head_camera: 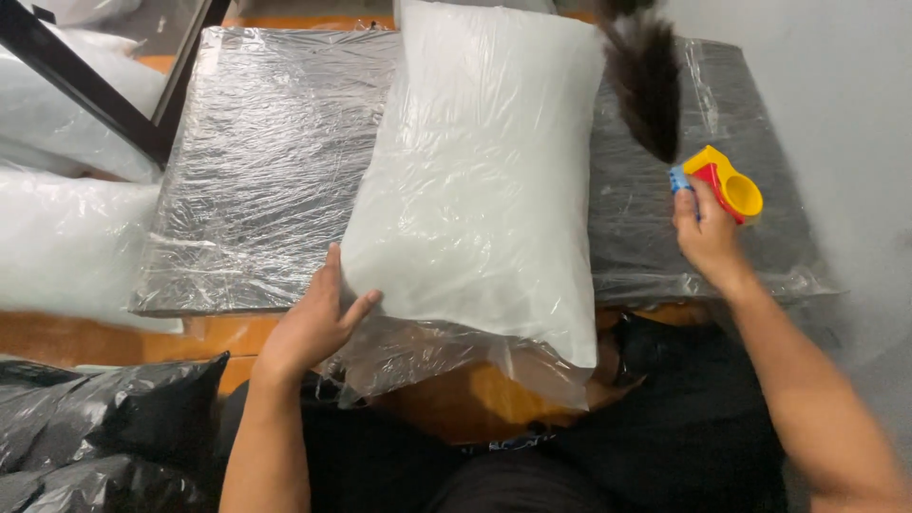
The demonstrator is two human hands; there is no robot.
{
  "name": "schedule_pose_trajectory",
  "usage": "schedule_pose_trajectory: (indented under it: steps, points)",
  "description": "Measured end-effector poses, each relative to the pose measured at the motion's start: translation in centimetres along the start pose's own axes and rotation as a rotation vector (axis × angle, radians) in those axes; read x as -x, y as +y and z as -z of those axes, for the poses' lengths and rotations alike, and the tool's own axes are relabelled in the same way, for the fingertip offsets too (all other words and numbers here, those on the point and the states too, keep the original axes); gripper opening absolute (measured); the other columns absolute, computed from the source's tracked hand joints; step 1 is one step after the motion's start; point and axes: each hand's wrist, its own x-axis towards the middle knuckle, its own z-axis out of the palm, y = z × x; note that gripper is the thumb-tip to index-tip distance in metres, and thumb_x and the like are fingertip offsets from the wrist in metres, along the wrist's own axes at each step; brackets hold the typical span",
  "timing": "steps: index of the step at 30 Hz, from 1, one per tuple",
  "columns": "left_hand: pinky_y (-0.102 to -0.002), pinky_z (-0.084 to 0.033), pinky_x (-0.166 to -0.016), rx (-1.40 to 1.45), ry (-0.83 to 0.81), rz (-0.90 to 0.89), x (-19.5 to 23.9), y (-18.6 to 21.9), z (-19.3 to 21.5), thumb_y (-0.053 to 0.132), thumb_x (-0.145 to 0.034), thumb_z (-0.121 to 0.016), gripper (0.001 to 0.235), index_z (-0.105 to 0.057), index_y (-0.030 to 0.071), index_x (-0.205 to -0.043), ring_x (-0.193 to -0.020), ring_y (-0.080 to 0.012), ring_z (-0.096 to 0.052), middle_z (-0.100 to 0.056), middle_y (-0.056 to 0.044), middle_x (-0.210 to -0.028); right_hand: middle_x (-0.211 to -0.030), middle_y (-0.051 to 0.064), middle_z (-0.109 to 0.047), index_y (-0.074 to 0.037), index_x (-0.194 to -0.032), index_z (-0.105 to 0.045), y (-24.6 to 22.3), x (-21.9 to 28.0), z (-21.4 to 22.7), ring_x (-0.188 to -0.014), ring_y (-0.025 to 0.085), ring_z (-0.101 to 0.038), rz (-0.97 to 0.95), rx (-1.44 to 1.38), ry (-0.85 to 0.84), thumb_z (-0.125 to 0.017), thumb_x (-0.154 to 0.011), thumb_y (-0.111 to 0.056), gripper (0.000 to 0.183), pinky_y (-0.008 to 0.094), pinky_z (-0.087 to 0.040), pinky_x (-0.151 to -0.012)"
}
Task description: The person places a white pillow inside a clear plastic bag on a table covered with plastic wrap. They use a brush to smooth the pillow and then attach a vacuum cleaner hose to the bag's opening to remove air, compressing the pillow.
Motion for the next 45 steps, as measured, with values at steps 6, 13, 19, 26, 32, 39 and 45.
schedule_pose_trajectory:
  steps: [6,13,19,26,32,39,45]
  points:
    - [-0.051,-0.057,-0.092,-0.051,0.032,0.007,-0.1,0.3,-0.3,0.054,-0.096,-0.051,0.096,-0.010,-0.002,-0.161,-0.114,-0.0413,-0.064,-0.047,-0.030,-0.143,-0.105,0.027,-0.072,-0.002,-0.137,-0.061,-2.0,-7.3,1.8,-0.085,0.050,-0.067,-0.105,0.433,0.118,-0.045,-0.115,-0.022,0.034,0.060,-0.050,-0.071]
    - [-0.053,-0.056,-0.095,-0.063,0.028,0.020,-0.1,-0.4,-0.6,0.056,-0.095,-0.051,0.096,-0.009,0.001,-0.162,-0.122,-0.0400,-0.060,-0.047,-0.027,-0.145,-0.068,0.008,-0.064,-0.013,-0.145,-0.065,-14.4,-4.0,2.4,-0.045,0.020,-0.053,0.364,0.366,-0.106,-0.053,-0.111,-0.038,0.043,0.036,-0.041,-0.042]
    - [-0.052,-0.054,-0.096,-0.048,0.044,-0.002,0.6,0.2,0.2,0.056,-0.093,-0.053,0.096,-0.011,0.006,-0.162,-0.123,-0.0391,-0.060,-0.043,-0.021,-0.152,-0.074,0.009,-0.062,-0.026,-0.156,-0.053,-2.5,-7.2,4.2,-0.054,0.022,-0.059,0.069,0.842,-0.108,-0.037,-0.121,-0.041,0.041,0.035,-0.049,-0.045]
    - [-0.051,-0.044,-0.108,0.036,0.017,-0.008,0.7,-0.1,0.6,0.058,-0.092,-0.056,0.097,-0.018,0.001,-0.160,-0.138,-0.0386,-0.046,-0.038,-0.027,-0.155,-0.088,0.010,-0.075,-0.018,-0.131,-0.069,17.7,-3.4,9.8,-0.068,0.028,-0.074,-0.184,1.276,0.260,-0.055,-0.116,-0.027,0.022,0.041,-0.055,-0.060]
    - [-0.049,-0.024,-0.122,0.147,0.035,0.114,-0.6,0.6,1.7,0.064,-0.097,-0.027,0.090,-0.014,0.001,-0.159,-0.151,-0.0345,-0.024,-0.017,-0.019,-0.167,-0.116,0.025,-0.065,-0.008,-0.138,-0.069,20.9,0.3,8.5,-0.097,0.038,-0.064,-0.304,1.133,0.143,-0.065,-0.103,-0.028,0.041,0.051,-0.047,-0.082]
    - [-0.076,-0.023,-0.111,0.654,-0.159,0.327,-5.5,-0.2,3.1,0.088,-0.088,-0.027,0.108,-0.029,0.010,-0.162,-0.144,-0.0561,-0.031,-0.031,-0.026,-0.162,-0.140,0.046,-0.038,0.005,-0.157,-0.028,-13.0,4.7,0.4,-0.125,0.067,-0.044,-0.080,-0.264,-0.307,-0.048,-0.106,-0.030,0.066,0.070,-0.041,-0.103]
    - [-0.073,-0.037,-0.105,0.753,-0.080,0.314,-5.0,0.8,2.5,0.082,-0.085,-0.053,0.098,-0.041,0.016,-0.156,-0.138,-0.0500,-0.045,-0.045,-0.027,-0.150,-0.161,0.034,-0.013,-0.009,-0.164,0.004,-18.0,6.6,-7.2,-0.148,0.054,-0.024,-0.295,-0.161,-0.399,-0.057,-0.093,-0.065,0.108,0.065,-0.024,-0.121]
